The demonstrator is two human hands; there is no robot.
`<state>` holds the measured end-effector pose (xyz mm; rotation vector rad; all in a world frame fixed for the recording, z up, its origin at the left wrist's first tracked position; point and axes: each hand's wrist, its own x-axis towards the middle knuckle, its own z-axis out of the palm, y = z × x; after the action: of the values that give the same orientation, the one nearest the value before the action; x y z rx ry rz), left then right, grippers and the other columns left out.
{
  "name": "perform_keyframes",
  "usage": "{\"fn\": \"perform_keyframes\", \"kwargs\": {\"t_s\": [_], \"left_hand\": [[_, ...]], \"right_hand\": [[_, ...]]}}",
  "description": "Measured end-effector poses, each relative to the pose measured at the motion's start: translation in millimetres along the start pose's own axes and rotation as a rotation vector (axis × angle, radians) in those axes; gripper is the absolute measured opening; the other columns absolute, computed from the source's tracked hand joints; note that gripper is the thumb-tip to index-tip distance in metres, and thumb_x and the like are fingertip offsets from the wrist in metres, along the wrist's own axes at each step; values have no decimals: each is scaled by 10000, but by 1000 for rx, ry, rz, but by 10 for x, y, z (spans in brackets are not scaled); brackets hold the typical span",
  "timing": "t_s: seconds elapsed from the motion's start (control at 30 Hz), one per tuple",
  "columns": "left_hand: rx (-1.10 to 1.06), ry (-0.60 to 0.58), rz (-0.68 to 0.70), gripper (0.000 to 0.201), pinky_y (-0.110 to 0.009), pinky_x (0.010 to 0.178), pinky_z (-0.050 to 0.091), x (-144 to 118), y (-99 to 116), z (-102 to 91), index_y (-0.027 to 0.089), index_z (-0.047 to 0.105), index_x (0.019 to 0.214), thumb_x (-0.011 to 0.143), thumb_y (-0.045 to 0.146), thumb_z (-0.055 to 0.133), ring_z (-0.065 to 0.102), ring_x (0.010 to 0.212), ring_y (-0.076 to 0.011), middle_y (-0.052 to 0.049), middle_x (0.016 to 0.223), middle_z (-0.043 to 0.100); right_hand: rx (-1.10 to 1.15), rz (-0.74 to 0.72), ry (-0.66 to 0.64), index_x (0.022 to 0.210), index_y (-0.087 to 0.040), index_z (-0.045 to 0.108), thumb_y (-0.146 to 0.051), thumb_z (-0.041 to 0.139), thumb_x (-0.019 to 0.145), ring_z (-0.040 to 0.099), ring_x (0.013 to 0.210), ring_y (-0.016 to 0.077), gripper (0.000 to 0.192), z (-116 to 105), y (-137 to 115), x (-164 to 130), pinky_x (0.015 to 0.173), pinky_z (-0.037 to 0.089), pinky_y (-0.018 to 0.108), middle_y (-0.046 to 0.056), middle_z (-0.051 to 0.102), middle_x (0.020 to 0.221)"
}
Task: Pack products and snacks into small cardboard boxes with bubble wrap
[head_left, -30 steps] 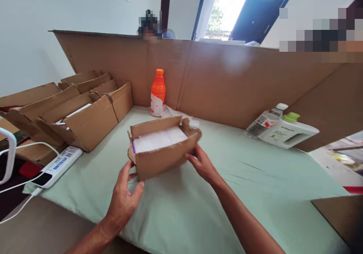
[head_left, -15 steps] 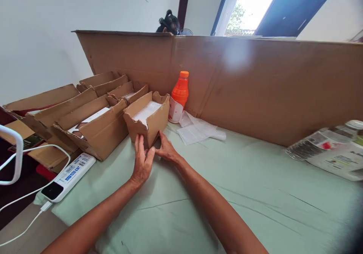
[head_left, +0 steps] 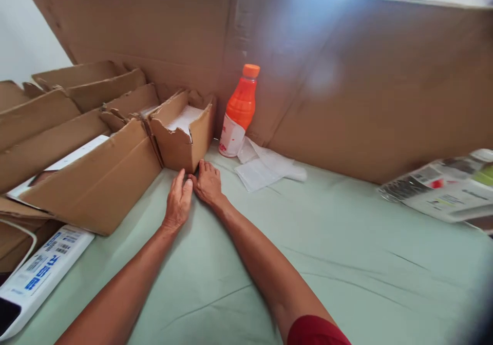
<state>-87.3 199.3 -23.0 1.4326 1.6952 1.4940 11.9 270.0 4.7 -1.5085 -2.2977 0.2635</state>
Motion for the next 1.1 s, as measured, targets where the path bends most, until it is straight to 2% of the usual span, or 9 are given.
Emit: {"fn": "perform_keyframes", "kwargs": {"t_s": [0.13,0.23,0.4,0.53,0.7,0.8,0.9,1.0,1.1], "left_hand": [[63,8,2,614,-459,1196,356,5,-28,-8,132,440,1483,986,488,387,470,1425,-279,-187,1529,496],[151,3,4,630,-471,1189,359,22,-7,-20,106,432,1474,978,480,330,477,1416,-292,-212,1512,502],[321,-172,89,582,-543,1209,278,-67,195,-39,86,556,1312,887,447,390,419,1434,-365,-230,1464,528],[485,-380,234,529,-656,1165,254,-304,287,13,134,621,1172,809,500,503,411,1403,-452,-209,1427,558],[925,-536,569,701,-582,1135,318,-905,375,240,70,562,1367,935,551,290,393,1433,-410,-265,1478,489],[940,-652,656,687,-571,1180,259,-1456,637,393,86,550,1418,929,540,388,359,1472,-392,-248,1537,455],[811,-893,723,670,-595,1219,180,-2036,1004,505,206,492,1492,915,547,503,294,1518,-362,-176,1620,365],[562,-1178,809,691,-620,1239,107,-2540,1337,546,297,412,1536,910,557,548,227,1547,-345,-117,1661,287],[294,-1368,827,657,-593,1261,69,-2873,1526,530,275,428,1523,931,539,537,219,1552,-319,-101,1650,321]], "right_hand": [[-96,-64,10,1450,-18,460,-409,412,1032,411,1404,336,574,-7,-39,-207,1131,320,447,235,486,1511],[-135,-178,-7,1414,-96,517,-440,452,1022,415,1402,320,525,-88,-13,-635,1138,322,448,185,497,1514],[-181,-335,-50,1429,-175,492,-511,490,1001,412,1400,288,544,-515,217,-1929,1145,329,434,131,491,1524],[-173,-324,-89,1382,-207,540,-474,502,998,430,1402,234,470,-977,665,-3062,1139,353,377,84,526,1510],[-321,108,191,1185,-207,670,-310,508,954,564,1286,270,300,-1929,1687,-4118,1038,443,465,148,639,1372],[-596,373,437,1178,-181,658,-280,505,911,572,1268,338,323,-2818,2276,-4545,1007,432,540,190,663,1311],[-896,609,547,1277,-141,590,-399,534,875,554,1252,438,480,-3658,2797,-4918,894,449,583,271,577,1390],[-947,875,535,1048,-246,665,-635,615,783,660,757,408,474,-4187,3292,-5277,672,459,577,197,714,875],[-717,906,334,642,-307,619,-697,661,717,495,413,267,399,-4370,3621,-5449,484,384,448,64,571,531]]}}
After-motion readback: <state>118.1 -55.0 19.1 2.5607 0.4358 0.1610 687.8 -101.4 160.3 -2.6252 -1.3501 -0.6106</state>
